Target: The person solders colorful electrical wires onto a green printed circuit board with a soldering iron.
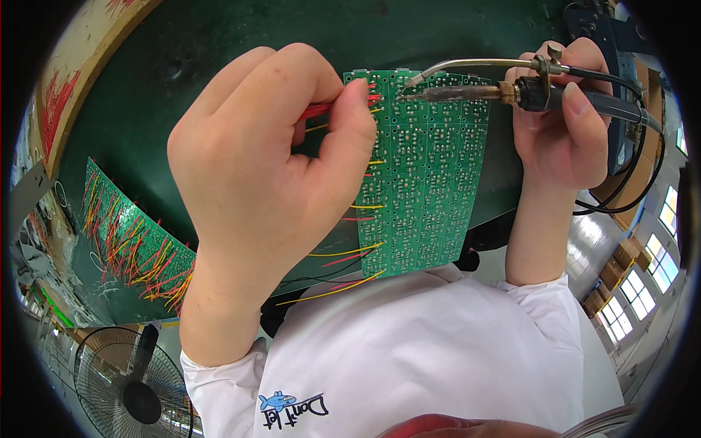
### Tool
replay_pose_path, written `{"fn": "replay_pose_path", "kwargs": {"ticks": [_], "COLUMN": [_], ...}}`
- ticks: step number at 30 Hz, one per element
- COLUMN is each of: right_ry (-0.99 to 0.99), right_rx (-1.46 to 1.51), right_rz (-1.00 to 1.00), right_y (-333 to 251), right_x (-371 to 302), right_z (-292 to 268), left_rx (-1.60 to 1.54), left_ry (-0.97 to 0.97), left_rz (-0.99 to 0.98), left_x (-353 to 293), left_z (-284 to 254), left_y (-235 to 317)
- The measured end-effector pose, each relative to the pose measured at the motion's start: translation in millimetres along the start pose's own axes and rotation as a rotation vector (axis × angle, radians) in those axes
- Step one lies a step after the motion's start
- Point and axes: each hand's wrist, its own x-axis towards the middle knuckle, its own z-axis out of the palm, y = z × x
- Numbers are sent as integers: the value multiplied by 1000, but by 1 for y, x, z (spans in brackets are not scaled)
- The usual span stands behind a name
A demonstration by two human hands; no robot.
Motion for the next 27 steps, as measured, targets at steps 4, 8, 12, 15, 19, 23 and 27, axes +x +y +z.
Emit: {"fn": "replay_pose_path", "kwargs": {"ticks": [4, 8, 12, 15, 19, 23, 27], "right_ry": [8, 5, 88, -8, 9, -42, -56], "right_rx": [-2, -5, -5, 67, 69, 24, 49], "right_rz": [-6, -8, -15, 6, -4, -8, 3], "right_y": [0, 0, -1, -1, -2, 0, 0], "right_x": [1, -1, -3, -2, -4, -2, -1], "right_z": [-2, -6, -1, -12, -11, -13, -12], "left_rx": [5, 9, 12, 70, 95, 32, -17], "left_ry": [-7, -3, 33, 45, 52, 63, 86], "left_rz": [-16, 5, 43, 73, 34, 81, 94], "left_x": [0, 1, 0, 1, 1, -2, -6], "left_z": [-1, -2, -2, -7, -13, -4, 4], "left_y": [2, 4, 4, 5, 9, 8, 2]}}
